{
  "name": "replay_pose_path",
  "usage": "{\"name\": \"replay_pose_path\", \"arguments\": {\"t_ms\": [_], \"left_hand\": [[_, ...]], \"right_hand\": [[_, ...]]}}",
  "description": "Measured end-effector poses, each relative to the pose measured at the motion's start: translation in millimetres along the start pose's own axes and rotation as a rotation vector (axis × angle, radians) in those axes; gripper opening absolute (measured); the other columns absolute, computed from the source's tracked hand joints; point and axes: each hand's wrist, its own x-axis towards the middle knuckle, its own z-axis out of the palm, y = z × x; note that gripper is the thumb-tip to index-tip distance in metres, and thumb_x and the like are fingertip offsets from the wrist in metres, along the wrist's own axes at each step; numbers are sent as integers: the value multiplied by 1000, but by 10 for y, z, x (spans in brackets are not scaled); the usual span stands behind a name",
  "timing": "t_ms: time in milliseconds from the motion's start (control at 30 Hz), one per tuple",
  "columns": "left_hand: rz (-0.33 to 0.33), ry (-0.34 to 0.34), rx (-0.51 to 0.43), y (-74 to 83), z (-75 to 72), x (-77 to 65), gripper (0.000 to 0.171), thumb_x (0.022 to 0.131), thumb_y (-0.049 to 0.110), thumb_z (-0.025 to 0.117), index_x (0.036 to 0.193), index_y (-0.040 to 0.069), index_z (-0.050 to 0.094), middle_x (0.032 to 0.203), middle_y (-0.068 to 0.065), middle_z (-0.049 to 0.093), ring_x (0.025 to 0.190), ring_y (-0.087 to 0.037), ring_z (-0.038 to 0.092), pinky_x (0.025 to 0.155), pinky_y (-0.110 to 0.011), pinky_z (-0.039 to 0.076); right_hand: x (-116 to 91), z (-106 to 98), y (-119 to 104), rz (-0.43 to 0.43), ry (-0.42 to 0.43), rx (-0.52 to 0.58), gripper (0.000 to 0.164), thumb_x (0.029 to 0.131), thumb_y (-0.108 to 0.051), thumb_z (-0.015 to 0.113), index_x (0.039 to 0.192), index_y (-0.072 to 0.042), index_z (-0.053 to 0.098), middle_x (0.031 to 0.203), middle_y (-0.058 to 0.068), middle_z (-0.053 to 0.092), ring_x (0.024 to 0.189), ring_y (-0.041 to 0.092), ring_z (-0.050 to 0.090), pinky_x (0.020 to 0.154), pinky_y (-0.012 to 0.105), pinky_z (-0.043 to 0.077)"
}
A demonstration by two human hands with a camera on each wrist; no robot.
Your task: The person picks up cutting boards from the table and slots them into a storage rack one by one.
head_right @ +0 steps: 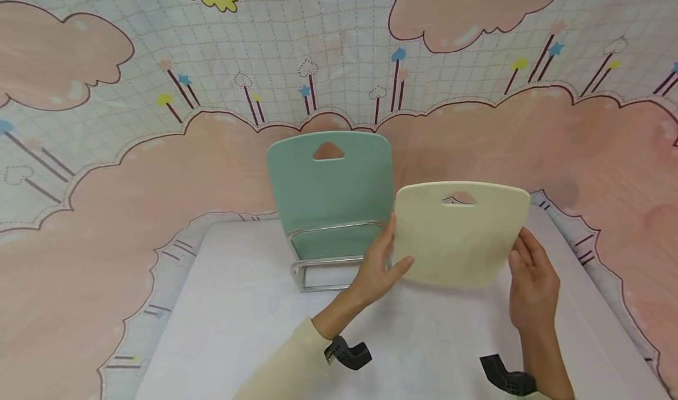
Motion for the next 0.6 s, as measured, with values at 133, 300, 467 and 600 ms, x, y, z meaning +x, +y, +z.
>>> {"name": "replay_pose_path", "arguments": {"t_ms": [133, 300, 467, 600], "left_hand": [[12, -8, -10, -14, -50, 18, 81, 93, 23, 58, 152, 1, 8, 158, -12, 10, 144, -20, 12, 114, -39, 18], [38, -17, 9, -37, -115, 25, 81, 94, 21, 57, 152, 0, 6, 157, -14, 10, 144, -23, 11, 114, -40, 16], [70, -13, -4, -60, -180, 32, 81, 93, 16, 58, 152, 1, 4, 157, -16, 9, 144, -23, 11, 114, -39, 16], [73, -6, -5, -68, -225, 32, 81, 92, 15, 59, 152, 1, 5, 157, -15, 9, 144, -22, 11, 114, -39, 16]], "right_hand": [[24, 34, 31, -15, -13, 37, 44, 93, 21, 31, 136, 25, 25, 133, 29, 48, 126, 32, 45, 107, 29, 33], [50, 81, 75, -30, -3, 84, 44, 92, 21, 32, 135, 26, 25, 129, 30, 51, 122, 34, 48, 106, 30, 34], [60, 119, 114, -19, 6, 101, 43, 92, 21, 32, 135, 25, 27, 128, 29, 52, 121, 33, 49, 105, 29, 35], [71, 151, 143, -6, 12, 101, 43, 93, 19, 33, 135, 24, 29, 127, 28, 52, 121, 33, 49, 105, 30, 35]]}}
